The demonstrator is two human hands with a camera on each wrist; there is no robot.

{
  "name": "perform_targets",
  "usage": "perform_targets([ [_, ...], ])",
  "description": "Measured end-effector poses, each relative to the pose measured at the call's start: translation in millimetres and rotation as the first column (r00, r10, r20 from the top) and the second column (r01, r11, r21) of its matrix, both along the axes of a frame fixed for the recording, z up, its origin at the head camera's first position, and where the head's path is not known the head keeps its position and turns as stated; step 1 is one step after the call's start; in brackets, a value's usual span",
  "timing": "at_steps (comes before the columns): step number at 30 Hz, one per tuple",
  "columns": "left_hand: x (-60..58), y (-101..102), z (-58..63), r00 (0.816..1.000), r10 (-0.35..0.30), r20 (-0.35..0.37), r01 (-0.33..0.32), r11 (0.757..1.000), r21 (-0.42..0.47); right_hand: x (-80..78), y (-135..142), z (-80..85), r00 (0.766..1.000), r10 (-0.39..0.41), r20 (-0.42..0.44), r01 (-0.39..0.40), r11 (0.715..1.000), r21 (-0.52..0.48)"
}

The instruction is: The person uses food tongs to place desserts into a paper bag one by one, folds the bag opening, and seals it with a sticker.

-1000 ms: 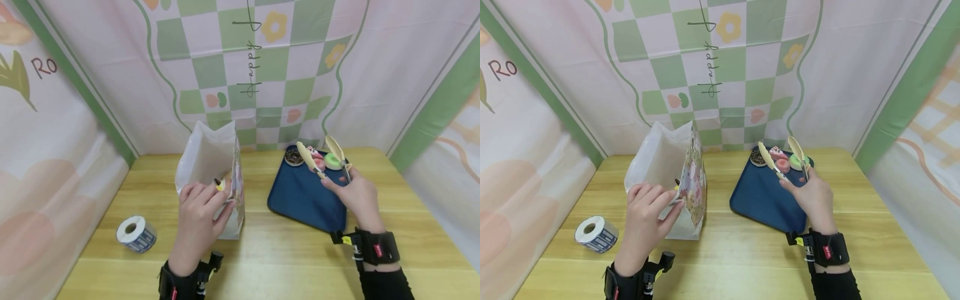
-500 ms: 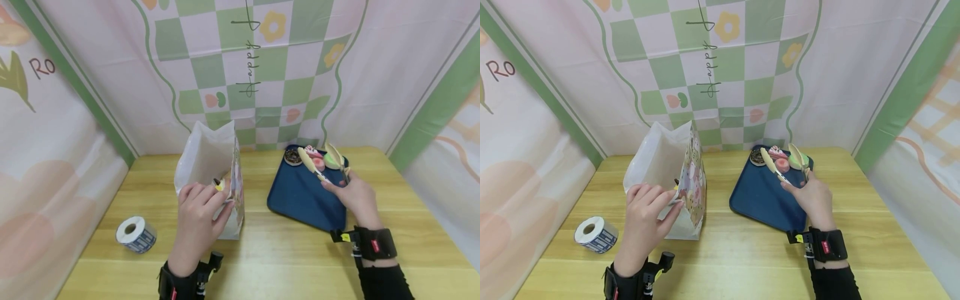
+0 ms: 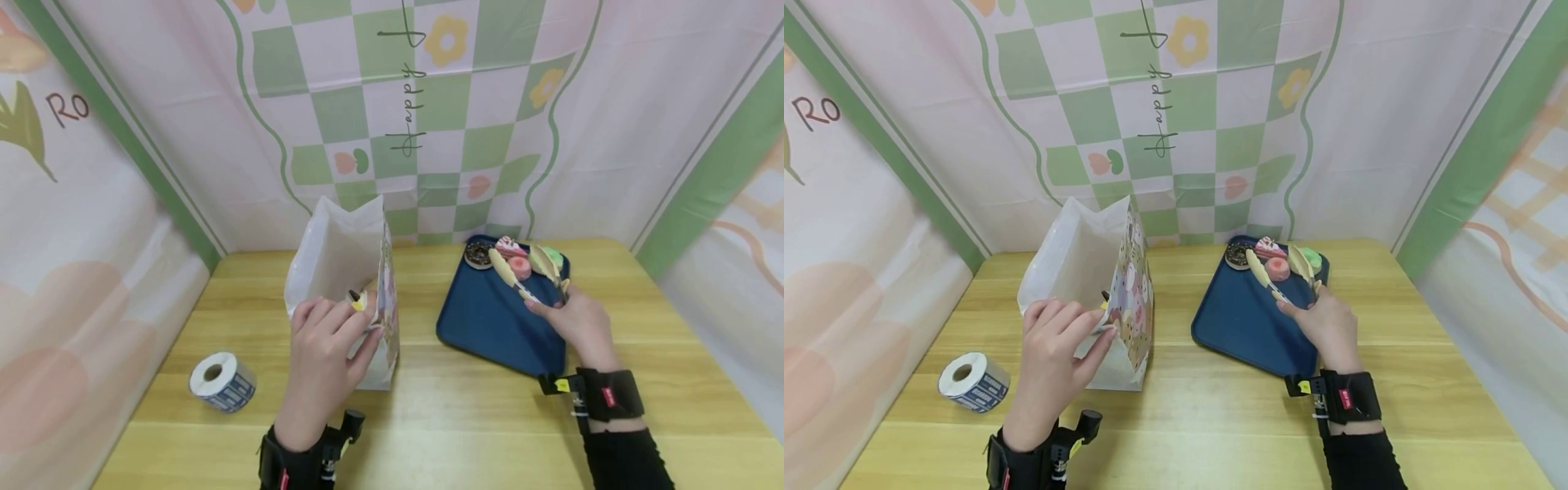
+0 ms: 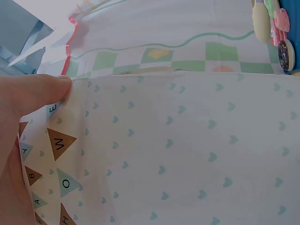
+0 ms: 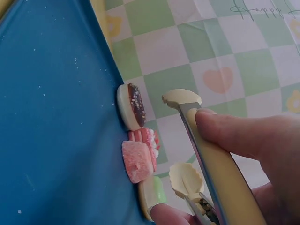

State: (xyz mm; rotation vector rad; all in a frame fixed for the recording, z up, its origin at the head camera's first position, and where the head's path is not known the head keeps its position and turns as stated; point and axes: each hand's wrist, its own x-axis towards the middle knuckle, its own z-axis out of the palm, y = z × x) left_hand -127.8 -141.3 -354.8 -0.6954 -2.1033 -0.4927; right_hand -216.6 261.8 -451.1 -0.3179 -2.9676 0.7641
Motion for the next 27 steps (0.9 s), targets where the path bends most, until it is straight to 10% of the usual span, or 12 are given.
perform_targets([
  [27,-0.9,-1,-1.8,1.0,0.001,0.022,-0.001,1.0,-0.004,-10.1,-1,-18.1,0.997,-0.01,0.074,0.01,1.0,-0.006],
])
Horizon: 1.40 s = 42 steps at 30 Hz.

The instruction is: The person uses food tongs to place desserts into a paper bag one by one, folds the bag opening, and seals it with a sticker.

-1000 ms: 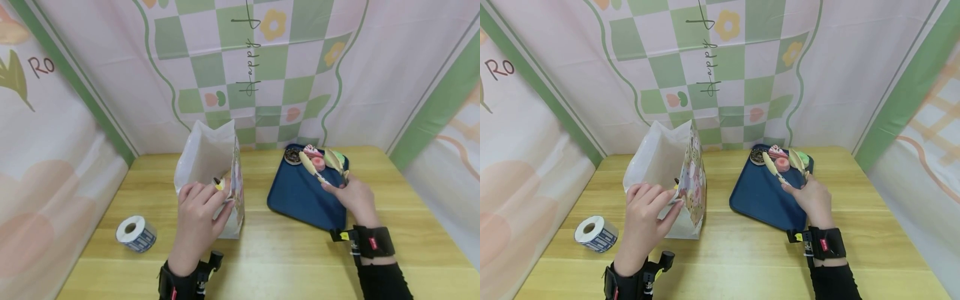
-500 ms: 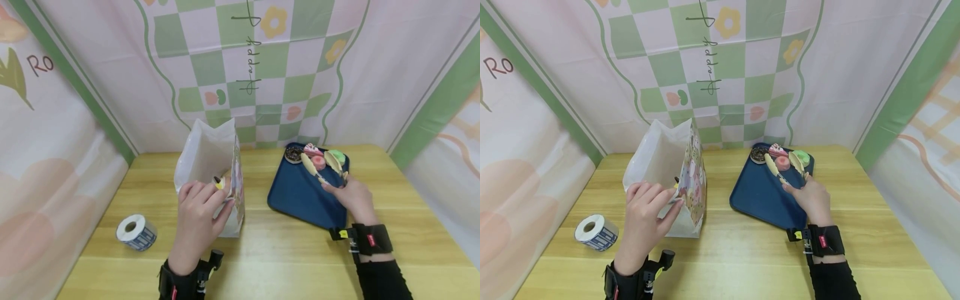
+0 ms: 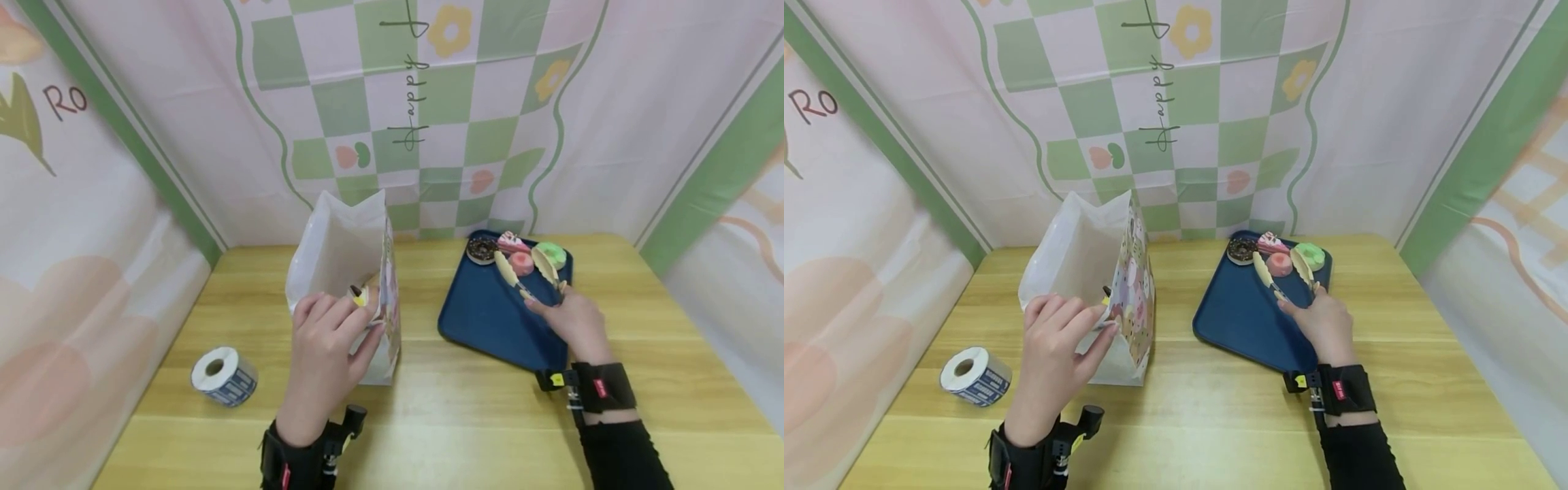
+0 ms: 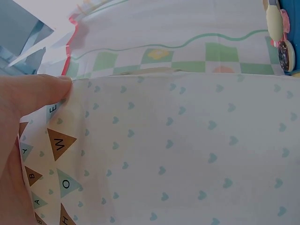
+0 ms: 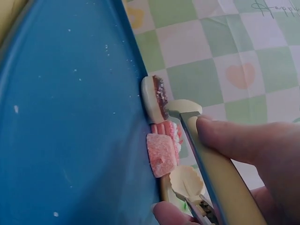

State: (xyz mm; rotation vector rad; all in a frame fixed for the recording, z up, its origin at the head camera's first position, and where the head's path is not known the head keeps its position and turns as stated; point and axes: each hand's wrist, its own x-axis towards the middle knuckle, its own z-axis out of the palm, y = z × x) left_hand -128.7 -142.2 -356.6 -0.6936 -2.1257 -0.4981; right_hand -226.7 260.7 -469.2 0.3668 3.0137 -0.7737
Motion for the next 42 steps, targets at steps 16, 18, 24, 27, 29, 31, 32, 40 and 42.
perform_targets([
  [16,1.0,0,1.1,1.0,0.01,0.015,-0.009,1.0,-0.008,-4.7,1,-8.1,0.999,-0.013,-0.038,0.014,0.999,0.045],
  [18,1.0,0,1.3,1.0,0.009,0.017,-0.009,1.0,-0.008,-4.5,1,-7.8,0.999,-0.006,-0.05,0.008,0.999,0.046],
  [24,2.0,0,1.5,0.999,0.013,0.031,-0.012,1.0,-0.013,-2.9,1,-3.7,0.999,-0.024,-0.034,0.025,1.0,0.018],
  [27,1.6,0,0.8,1.0,0.011,0.029,-0.011,1.0,-0.013,-0.3,0,-0.1,0.999,-0.038,-0.025,0.038,0.999,-0.007],
  [29,1.1,0,0.8,1.0,0.009,0.025,-0.009,1.0,-0.013,1.7,-1,3.2,0.999,-0.036,-0.04,0.036,0.999,-0.01],
  [31,1.0,0,0.9,1.0,0.008,0.02,-0.008,1.0,-0.011,3.8,-2,6.5,0.998,-0.027,-0.063,0.027,1.0,0.001],
  [32,1.1,0,0.8,1.0,0.009,0.022,-0.009,1.0,-0.013,4.8,-2,8.1,0.997,-0.024,-0.077,0.025,1.0,0.008],
  [40,3.2,0,2.0,0.999,0.021,0.048,-0.02,1.0,-0.022,10.0,-5,19.2,0.991,-0.012,-0.13,0.017,0.999,0.039],
  [42,3.6,0,2.4,0.999,0.021,0.048,-0.02,1.0,-0.021,12.0,-6,22.4,0.99,-0.009,-0.141,0.013,1.0,0.028],
])
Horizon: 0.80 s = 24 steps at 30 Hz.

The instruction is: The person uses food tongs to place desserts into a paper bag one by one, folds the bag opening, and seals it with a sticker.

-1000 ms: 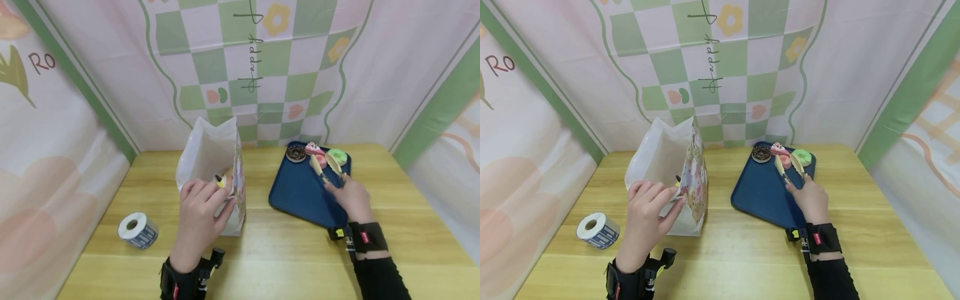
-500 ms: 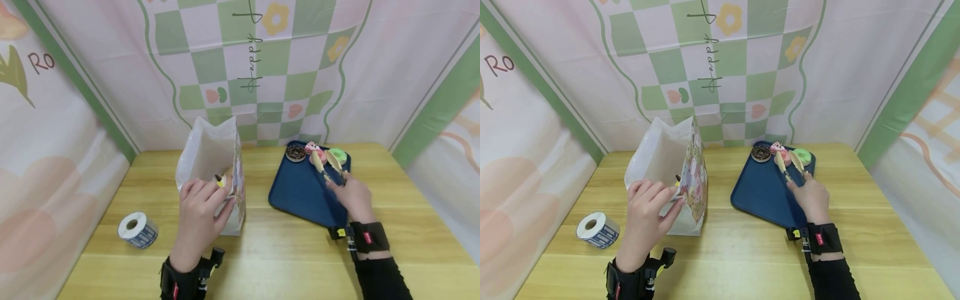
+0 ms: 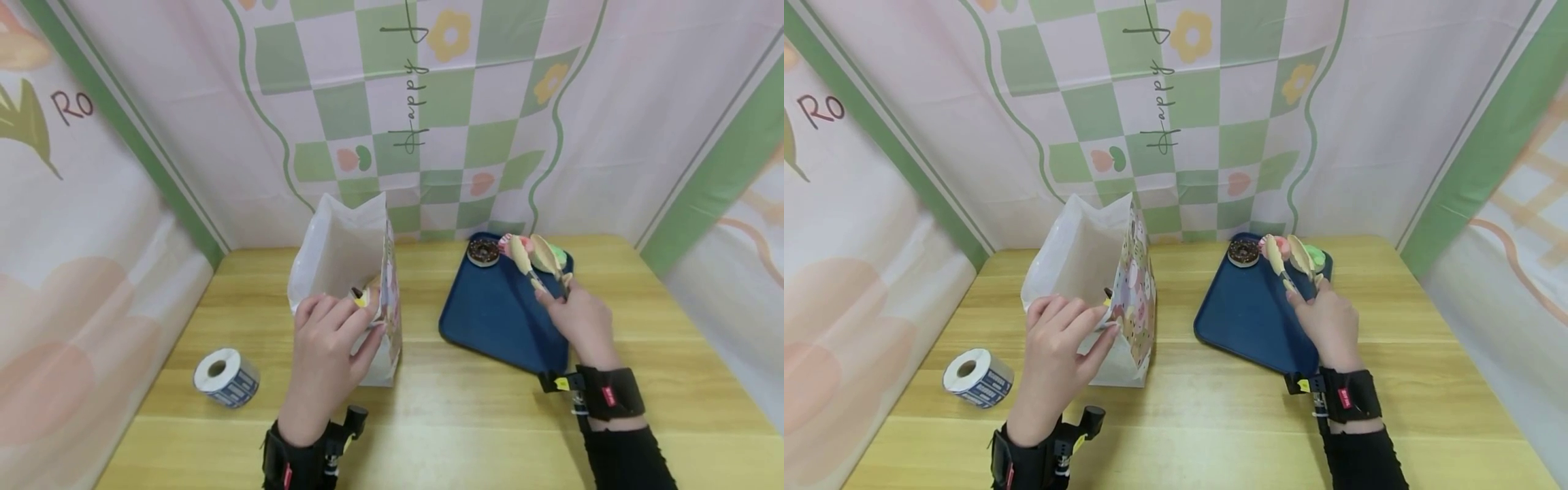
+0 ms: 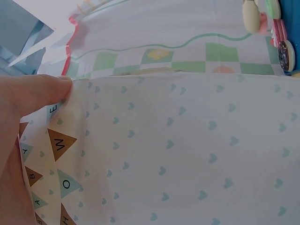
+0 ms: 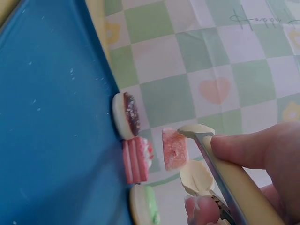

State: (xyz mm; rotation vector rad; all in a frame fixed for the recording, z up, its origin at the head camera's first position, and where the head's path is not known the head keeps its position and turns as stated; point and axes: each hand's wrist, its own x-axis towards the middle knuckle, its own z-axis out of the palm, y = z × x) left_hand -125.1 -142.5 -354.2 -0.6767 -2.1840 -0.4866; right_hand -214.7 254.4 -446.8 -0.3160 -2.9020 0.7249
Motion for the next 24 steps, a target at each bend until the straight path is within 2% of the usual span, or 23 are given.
perform_targets([
  [4,0.2,0,0.1,1.0,-0.001,-0.004,0.001,1.0,0.003,4.7,-3,7.7,0.999,0.014,-0.032,-0.015,1.0,-0.022],
  [11,0.3,0,-0.4,1.0,-0.001,-0.009,0.001,1.0,0.002,9.7,-8,19.3,0.999,0.037,-0.037,-0.038,0.998,-0.046],
  [18,0.3,1,-0.5,1.0,-0.001,-0.021,0.001,1.0,0.0,15.2,-17,29.9,0.989,0.08,-0.124,-0.087,0.994,-0.059],
  [24,0.0,1,0.6,1.0,0.0,-0.02,0.0,1.0,0.0,20.6,-24,39.5,0.986,0.086,-0.145,-0.101,0.99,-0.099],
])
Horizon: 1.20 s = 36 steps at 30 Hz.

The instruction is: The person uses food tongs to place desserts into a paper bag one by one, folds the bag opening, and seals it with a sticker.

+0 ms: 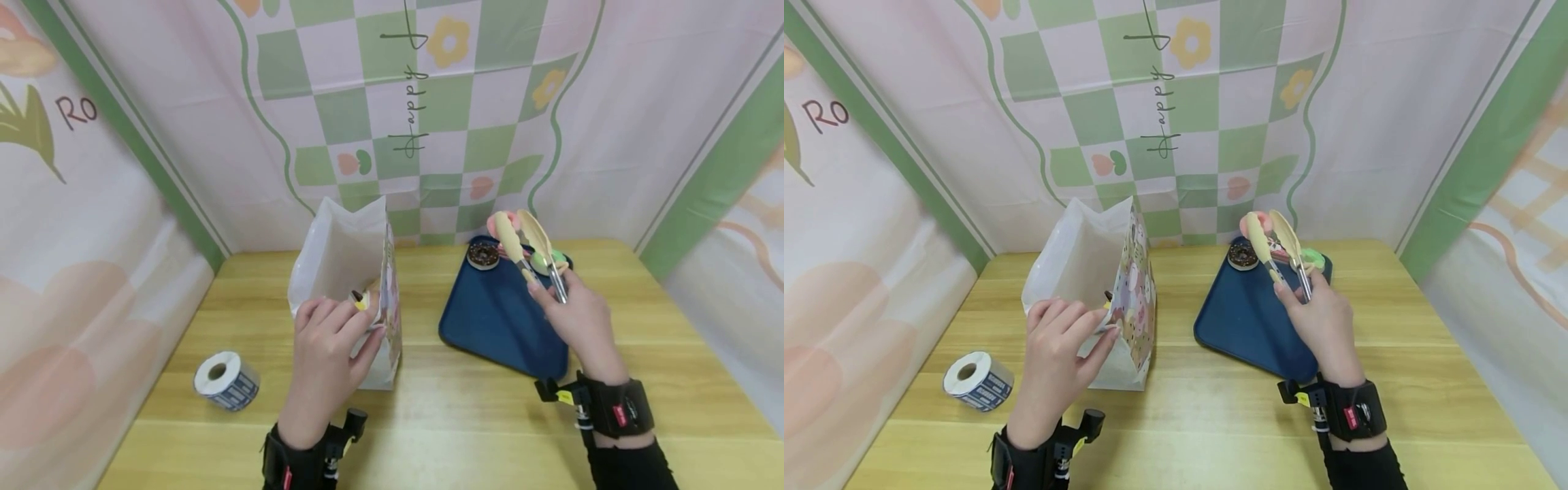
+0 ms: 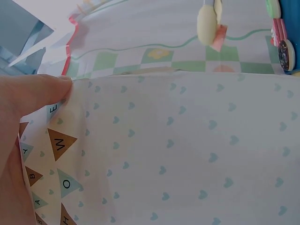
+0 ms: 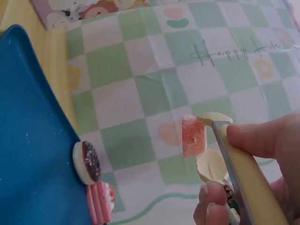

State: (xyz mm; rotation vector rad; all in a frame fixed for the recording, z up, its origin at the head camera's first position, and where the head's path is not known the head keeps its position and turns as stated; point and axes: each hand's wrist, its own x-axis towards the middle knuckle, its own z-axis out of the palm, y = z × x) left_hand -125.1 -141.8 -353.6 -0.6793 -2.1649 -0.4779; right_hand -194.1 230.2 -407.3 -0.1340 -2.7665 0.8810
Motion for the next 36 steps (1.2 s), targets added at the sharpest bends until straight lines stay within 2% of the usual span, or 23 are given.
perform_targets([
  [12,-2.1,-2,-0.7,1.0,-0.006,-0.01,0.006,1.0,0.005,8.8,-12,13.3,0.998,0.028,-0.049,-0.029,0.999,-0.027],
  [21,-3.5,-2,-2.1,1.0,-0.007,-0.022,0.007,1.0,0.007,15.7,-21,21.0,0.997,0.061,-0.046,-0.063,0.997,-0.034],
  [31,-2.3,0,-0.9,1.0,0.0,-0.017,0.0,1.0,0.006,24.6,-31,35.4,0.992,0.12,-0.024,-0.121,0.991,-0.064],
  [36,-1.4,0,-0.3,1.0,-0.004,-0.015,0.004,1.0,0.008,29.2,-40,44.1,0.99,0.133,-0.036,-0.135,0.99,-0.048],
])
